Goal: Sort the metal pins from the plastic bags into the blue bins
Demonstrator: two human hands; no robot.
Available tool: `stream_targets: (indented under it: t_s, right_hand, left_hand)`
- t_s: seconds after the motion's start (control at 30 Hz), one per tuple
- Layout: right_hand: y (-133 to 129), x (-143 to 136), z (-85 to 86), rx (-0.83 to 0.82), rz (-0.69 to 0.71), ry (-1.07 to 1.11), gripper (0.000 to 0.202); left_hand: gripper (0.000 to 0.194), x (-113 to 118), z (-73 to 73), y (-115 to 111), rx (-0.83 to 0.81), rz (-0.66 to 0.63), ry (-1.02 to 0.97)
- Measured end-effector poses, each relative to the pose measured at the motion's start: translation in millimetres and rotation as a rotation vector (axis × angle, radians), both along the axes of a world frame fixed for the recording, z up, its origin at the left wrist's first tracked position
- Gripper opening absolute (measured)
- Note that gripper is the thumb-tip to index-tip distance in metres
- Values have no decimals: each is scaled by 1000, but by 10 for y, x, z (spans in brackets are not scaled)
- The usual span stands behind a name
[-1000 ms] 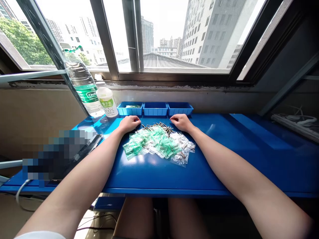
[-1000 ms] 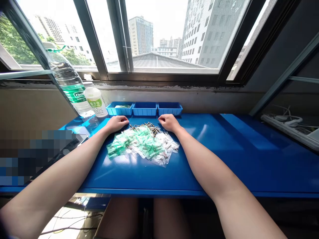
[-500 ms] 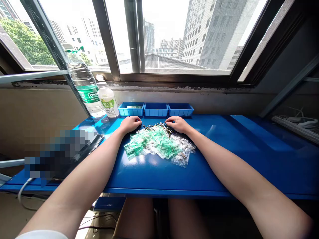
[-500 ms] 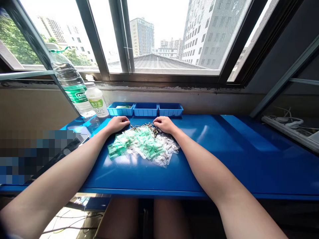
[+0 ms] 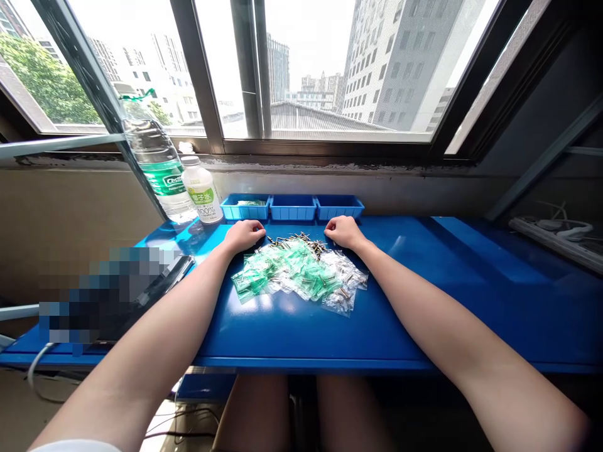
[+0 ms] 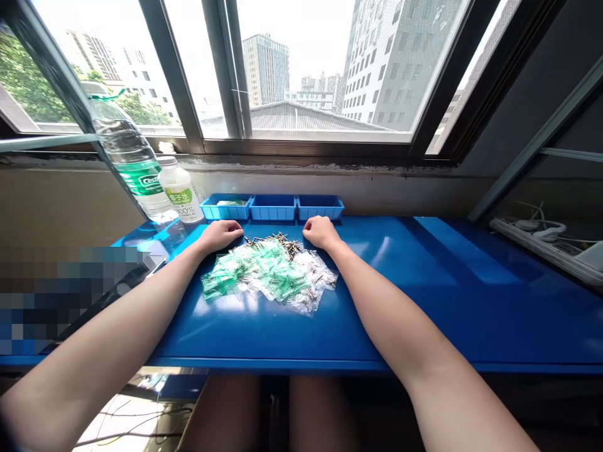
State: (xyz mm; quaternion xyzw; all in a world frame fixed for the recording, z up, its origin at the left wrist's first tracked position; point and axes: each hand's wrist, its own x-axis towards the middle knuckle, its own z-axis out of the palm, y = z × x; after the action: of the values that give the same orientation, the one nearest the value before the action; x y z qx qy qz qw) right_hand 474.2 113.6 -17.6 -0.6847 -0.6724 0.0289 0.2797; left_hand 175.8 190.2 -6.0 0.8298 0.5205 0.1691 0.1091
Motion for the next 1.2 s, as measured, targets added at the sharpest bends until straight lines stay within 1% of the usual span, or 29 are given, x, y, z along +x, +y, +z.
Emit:
stream_targets:
  t_s: [0.07, 0.2, 0.27, 0.37, 0.47, 0.57, 0.7, 0.8, 0.87, 0.97, 1.2]
  right_hand:
    - [9, 55, -1, -23, -31, 19, 12]
    - [21, 83, -47, -12, -29, 20, 37]
    - [18, 73, -65, 19, -19, -22, 44]
    - [3, 64, -61, 56, -14, -47, 38]
    - [-16, 74, -38, 101, -11, 1, 28]
    - [-22, 91, -34, 144, -39, 85, 22]
    - [-11, 100, -51, 201, -42, 239, 22]
    - [-3, 91, -51, 194, -26, 354, 15]
    - [0, 88, -43, 180, -28, 380, 11]
    - [-1, 105, -29, 160, -44, 276, 11]
    - [-35, 193, 0, 6, -203, -63, 17]
  left_hand:
    - [29, -3, -6, 9, 0, 0, -1]
    - [30, -7, -6, 16, -2, -14, -6]
    - [30, -6, 0, 10, 0, -17, -7]
    - [30, -1, 7, 0, -2, -14, -9]
    - [30, 0, 3, -1, -3, -14, -10]
    - [29, 0, -3, 3, -3, -15, -11]
    - [30, 7, 2, -1, -2, -9, -20]
    - [30, 9, 7, -5, 0, -10, -19]
    - [30, 7, 7, -5, -1, -12, -18]
    - [30, 2, 1, 0, -1, -14, -18]
    - [29, 2, -2, 2, -1, -12, -19]
